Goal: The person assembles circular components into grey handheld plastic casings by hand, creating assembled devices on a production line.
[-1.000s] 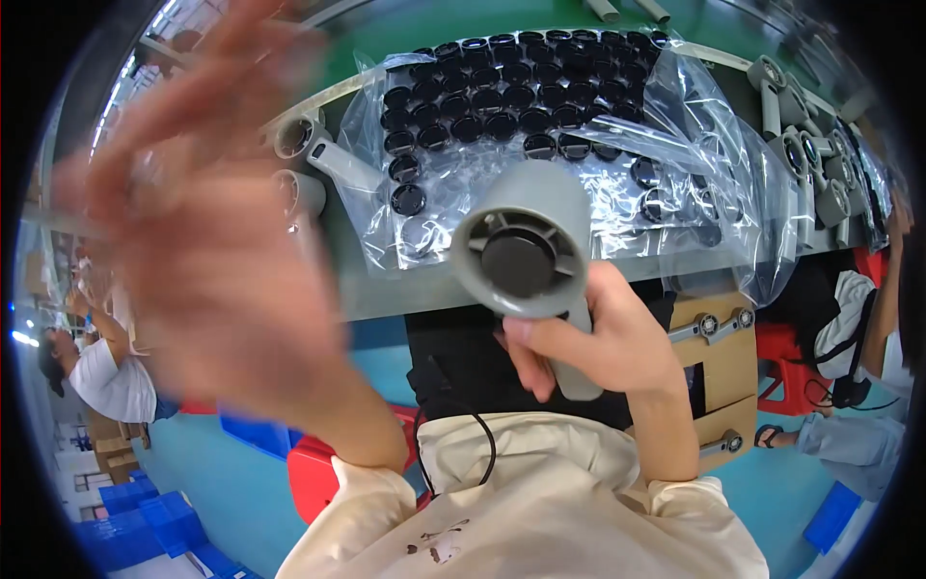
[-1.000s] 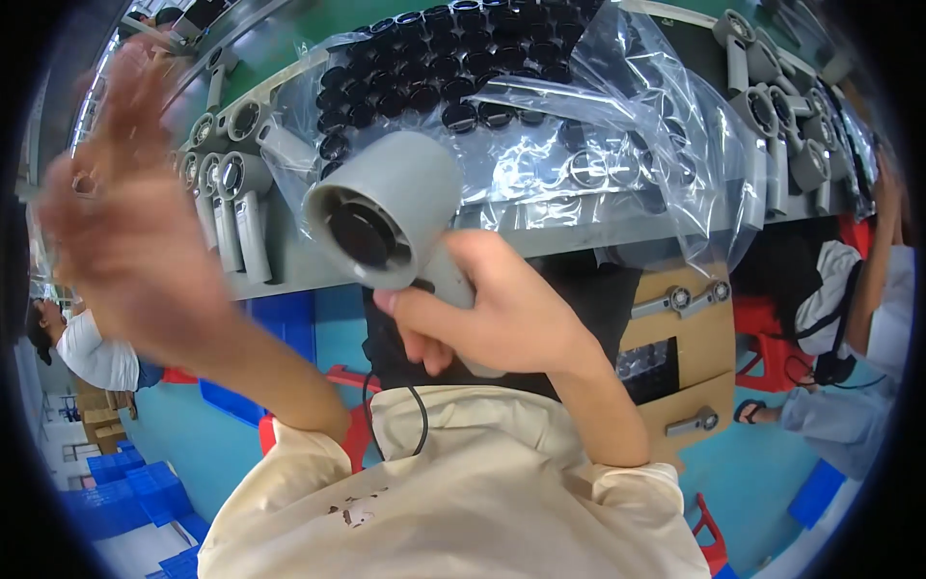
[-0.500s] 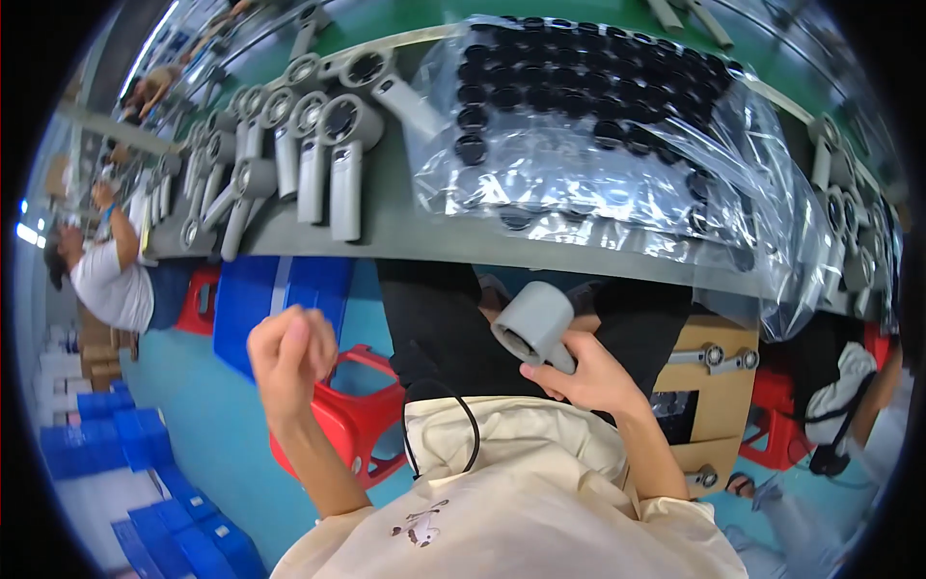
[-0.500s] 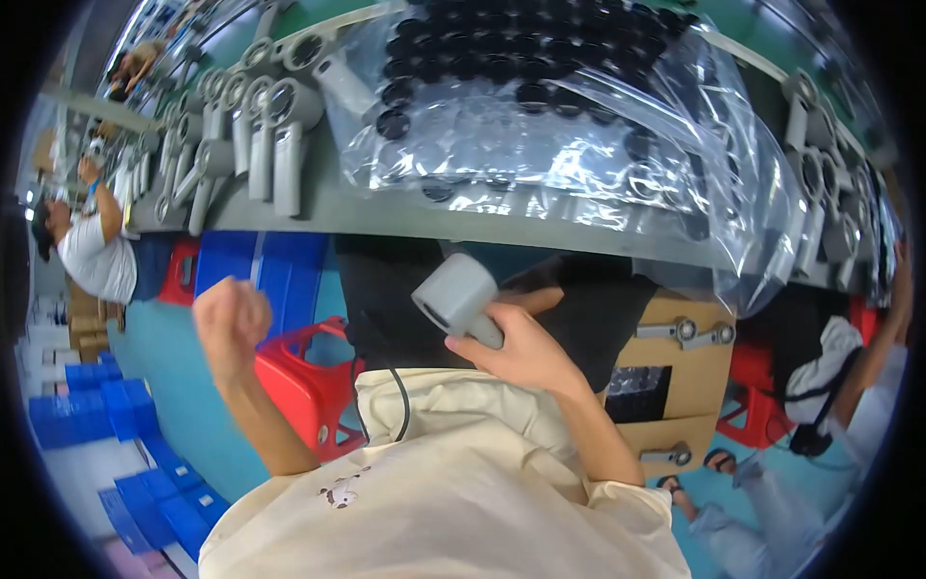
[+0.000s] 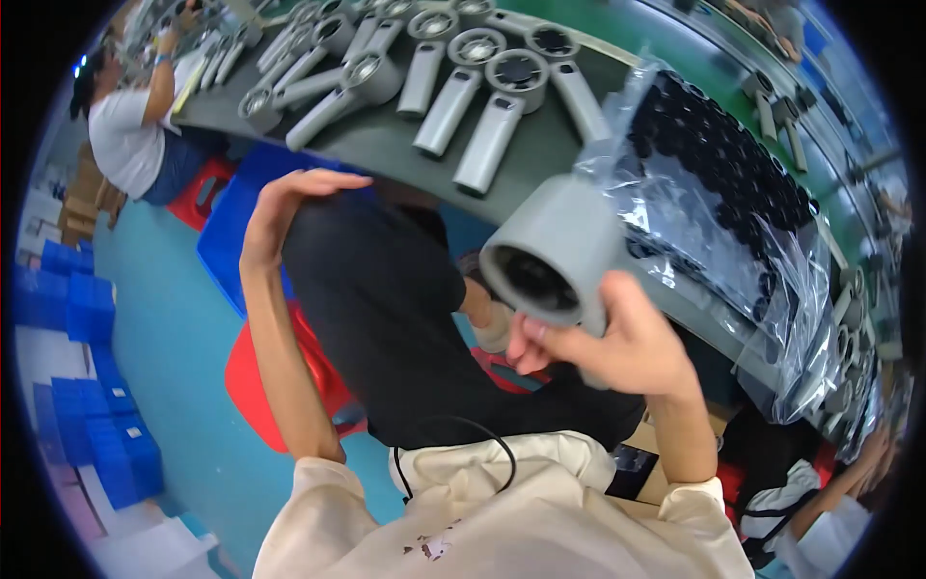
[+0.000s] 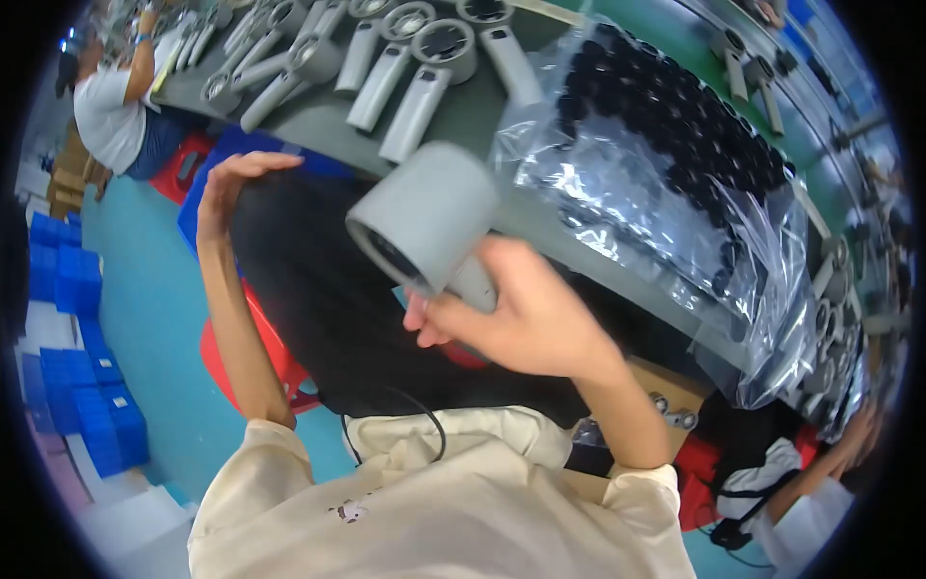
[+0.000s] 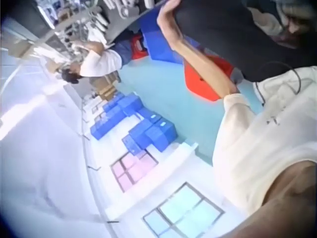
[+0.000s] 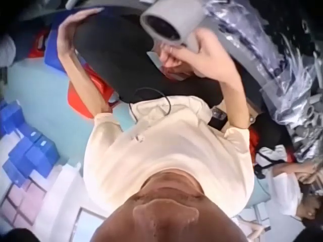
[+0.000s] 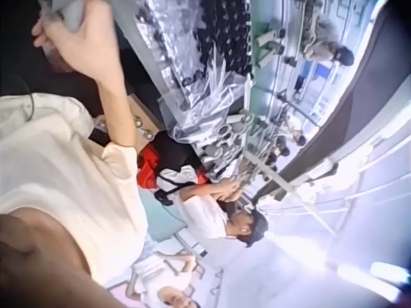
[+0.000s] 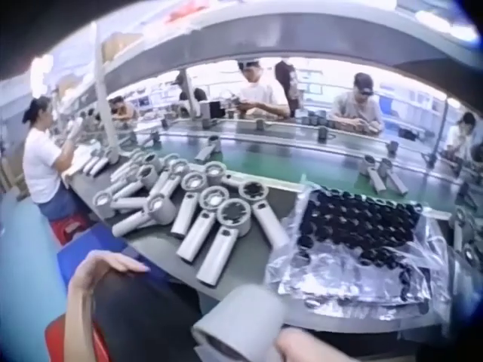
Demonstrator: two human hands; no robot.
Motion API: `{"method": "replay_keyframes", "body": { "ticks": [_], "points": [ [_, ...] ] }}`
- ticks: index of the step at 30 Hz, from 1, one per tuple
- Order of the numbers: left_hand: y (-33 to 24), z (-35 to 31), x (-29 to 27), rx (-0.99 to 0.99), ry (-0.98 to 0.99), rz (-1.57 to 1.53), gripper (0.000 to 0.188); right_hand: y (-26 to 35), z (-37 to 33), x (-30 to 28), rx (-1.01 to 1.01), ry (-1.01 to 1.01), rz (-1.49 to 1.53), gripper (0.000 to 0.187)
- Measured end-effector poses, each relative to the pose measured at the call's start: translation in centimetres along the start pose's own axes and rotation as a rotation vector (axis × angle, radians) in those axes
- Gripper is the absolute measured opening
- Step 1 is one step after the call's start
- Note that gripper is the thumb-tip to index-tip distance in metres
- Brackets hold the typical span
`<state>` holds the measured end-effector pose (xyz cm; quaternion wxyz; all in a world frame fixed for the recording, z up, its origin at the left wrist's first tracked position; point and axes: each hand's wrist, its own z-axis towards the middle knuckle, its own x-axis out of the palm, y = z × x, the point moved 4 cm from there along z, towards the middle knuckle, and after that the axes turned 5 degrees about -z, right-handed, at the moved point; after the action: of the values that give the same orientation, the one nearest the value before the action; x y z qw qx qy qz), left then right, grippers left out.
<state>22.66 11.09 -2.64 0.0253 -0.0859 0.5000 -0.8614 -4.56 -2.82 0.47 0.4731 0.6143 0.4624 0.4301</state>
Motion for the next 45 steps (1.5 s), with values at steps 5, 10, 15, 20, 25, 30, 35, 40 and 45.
{"method": "replay_keyframes", "body": {
  "ticks": [5,10,15,20,25,30,35,40,45],
  "points": [
    [4.2,2.7,8.2,-0.024,-0.021,-0.559,0.049,3.4,1.3,-0.3,0.03,-0.201,-0.548,0.019],
    [4.5,3.4,12.2,-0.458,-0.238,-0.809,0.04,6.6,0.4,1.0,-0.37,-0.461,-0.984,0.021],
    [5.9,4.0,13.0,-0.419,-0.306,-0.649,0.036,7.3,-0.3,0.2,-0.463,-0.394,-1.262,0.023],
    [6.0,4.7,14.0,-0.393,-0.165,-0.716,0.037,6.1,-2.1,-0.1,-0.336,-0.504,-1.165,0.015],
    [5.8,4.8,14.7,-0.377,-0.178,-0.676,0.038,5.5,-2.8,-0.5,-0.342,-0.552,-1.13,0.009],
    [6.1,4.5,14.7,-0.382,-0.195,-0.726,0.037,4.9,-3.7,-1.4,-0.35,-0.521,-1.218,0.02],
    [6.4,5.0,14.5,-0.463,-0.178,-0.577,0.046,8.0,-8.4,-4.8,-0.209,-1.017,-0.896,0.015],
    [5.9,4.3,13.9,-0.358,-0.154,-0.608,0.047,3.7,-3.4,-1.6,-0.081,-0.506,-1.139,0.025],
    [5.2,5.3,14.1,-0.37,-0.082,-0.521,0.045,4.5,-5.0,-2.3,-0.269,-0.766,-0.463,0.012]
  ]
}}
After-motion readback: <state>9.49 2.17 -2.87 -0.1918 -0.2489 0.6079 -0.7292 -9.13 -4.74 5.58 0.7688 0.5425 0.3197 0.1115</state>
